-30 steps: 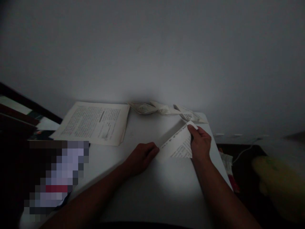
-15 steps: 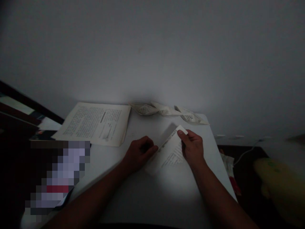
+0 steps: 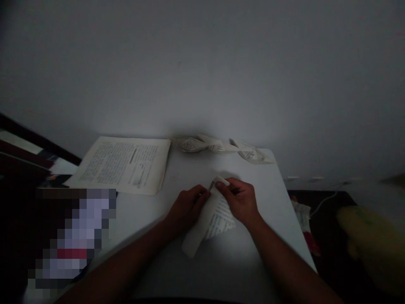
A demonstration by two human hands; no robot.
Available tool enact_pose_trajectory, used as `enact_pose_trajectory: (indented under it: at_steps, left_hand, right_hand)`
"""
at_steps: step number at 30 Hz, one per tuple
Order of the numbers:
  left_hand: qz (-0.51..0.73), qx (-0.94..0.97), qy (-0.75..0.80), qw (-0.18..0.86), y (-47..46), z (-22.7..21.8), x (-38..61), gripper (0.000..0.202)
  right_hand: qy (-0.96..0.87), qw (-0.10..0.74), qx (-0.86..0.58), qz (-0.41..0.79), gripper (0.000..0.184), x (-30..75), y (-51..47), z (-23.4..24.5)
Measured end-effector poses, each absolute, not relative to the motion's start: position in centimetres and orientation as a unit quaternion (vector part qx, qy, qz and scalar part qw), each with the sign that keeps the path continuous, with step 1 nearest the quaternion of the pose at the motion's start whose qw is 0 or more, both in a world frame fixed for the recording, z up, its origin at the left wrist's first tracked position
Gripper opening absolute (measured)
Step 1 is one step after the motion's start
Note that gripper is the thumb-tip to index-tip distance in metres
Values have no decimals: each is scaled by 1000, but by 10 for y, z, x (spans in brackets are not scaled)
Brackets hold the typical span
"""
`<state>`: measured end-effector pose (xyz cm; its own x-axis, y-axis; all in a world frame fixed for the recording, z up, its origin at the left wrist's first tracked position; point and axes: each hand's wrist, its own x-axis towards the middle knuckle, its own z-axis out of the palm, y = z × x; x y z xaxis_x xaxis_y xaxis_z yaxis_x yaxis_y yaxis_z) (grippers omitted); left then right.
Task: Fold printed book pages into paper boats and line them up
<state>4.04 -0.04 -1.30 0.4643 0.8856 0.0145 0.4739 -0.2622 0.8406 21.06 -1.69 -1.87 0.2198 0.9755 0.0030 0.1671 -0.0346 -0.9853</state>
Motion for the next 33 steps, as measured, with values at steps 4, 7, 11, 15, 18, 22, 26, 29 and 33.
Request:
enact_pose_trajectory:
  at_steps: [4, 7, 11, 15, 18, 22, 26, 29, 33]
  left_hand:
    - [284, 733, 462, 411, 2, -12, 38, 28]
    - [325, 703, 480, 413, 5, -10, 34, 29]
    - [358, 670, 493, 424, 6, -9, 30, 31]
    - [358, 646, 492, 461, 4, -11, 31, 34]
    - [360, 639, 482, 479, 4, -12, 31, 36]
    - [364, 652, 467, 474, 5, -11, 31, 34]
    - [391, 624, 482, 475, 6, -11, 31, 32]
    - [420, 587, 499, 480, 8, -13, 30, 32]
    - [428, 568, 502, 492, 10, -13, 30, 33]
  right_hand:
    - [-489, 479, -570, 455, 32, 212, -15, -16]
    - [-509, 453, -537, 496, 29, 213, -16, -17]
    - [-525, 433, -520, 516, 26, 213, -17, -20]
    - [-524, 445, -523, 504, 23, 214, -17, -21]
    - [-514, 456, -531, 495, 23, 214, -16, -20]
    - [-495, 479, -538, 485, 26, 212, -15, -15]
    - [-501, 469, -547, 480, 30, 213, -15, -14]
    - [-511, 449, -555, 478, 32, 214, -16, -16]
    - [-511, 453, -562, 466, 30, 213, -15, -15]
